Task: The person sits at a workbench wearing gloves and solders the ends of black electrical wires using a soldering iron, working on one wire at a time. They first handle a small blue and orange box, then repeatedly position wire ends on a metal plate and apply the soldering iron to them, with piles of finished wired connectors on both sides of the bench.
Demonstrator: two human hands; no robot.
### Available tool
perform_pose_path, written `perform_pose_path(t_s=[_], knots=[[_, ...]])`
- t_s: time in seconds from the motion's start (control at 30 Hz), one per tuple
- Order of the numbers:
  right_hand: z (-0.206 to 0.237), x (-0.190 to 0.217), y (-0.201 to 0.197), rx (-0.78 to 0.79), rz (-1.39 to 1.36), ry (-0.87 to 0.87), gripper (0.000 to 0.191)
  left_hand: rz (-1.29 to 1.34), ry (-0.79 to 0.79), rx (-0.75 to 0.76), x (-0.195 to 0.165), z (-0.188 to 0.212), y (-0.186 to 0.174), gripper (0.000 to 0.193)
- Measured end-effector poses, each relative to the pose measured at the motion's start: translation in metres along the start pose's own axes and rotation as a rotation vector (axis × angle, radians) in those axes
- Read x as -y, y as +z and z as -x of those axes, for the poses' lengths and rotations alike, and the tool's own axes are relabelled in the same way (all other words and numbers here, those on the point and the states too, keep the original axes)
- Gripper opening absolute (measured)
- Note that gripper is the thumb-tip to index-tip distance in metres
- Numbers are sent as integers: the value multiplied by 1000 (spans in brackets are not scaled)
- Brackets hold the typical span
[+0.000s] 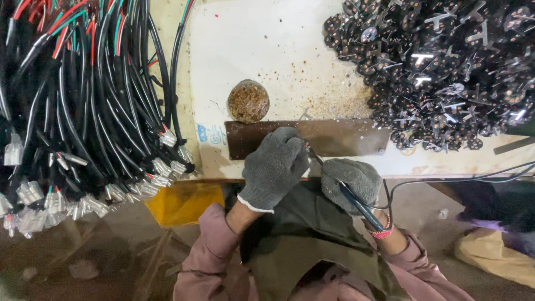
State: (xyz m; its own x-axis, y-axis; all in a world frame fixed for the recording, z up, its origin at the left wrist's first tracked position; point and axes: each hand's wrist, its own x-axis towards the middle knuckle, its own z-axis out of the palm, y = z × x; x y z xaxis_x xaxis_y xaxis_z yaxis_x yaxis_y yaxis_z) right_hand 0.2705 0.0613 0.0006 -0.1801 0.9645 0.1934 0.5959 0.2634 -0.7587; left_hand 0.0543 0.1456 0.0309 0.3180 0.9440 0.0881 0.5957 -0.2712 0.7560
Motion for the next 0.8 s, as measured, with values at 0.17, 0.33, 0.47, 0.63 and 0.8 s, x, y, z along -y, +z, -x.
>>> perform_pose_path(t_s=[0.17,0.33,0.47,0.63,0.8], knots=[[-5,3,-3,-1,-16,-34,35,-27,-22,2,-2,-1,-3,14],[-12,9,-6,-2,21,-38,32,-8,-33,7,-2,-3,-4,14],[-19,16,-9,110,-56,-8,29,-20,-32,25,-2,-3,-4,14],[-28,19,-4,58,-238,75,23,6,-52,29,-4,-4,-6,9],[-26,9,-1,-12,-108,-12,26,21,-15,25,-2,-5,-7,10]])
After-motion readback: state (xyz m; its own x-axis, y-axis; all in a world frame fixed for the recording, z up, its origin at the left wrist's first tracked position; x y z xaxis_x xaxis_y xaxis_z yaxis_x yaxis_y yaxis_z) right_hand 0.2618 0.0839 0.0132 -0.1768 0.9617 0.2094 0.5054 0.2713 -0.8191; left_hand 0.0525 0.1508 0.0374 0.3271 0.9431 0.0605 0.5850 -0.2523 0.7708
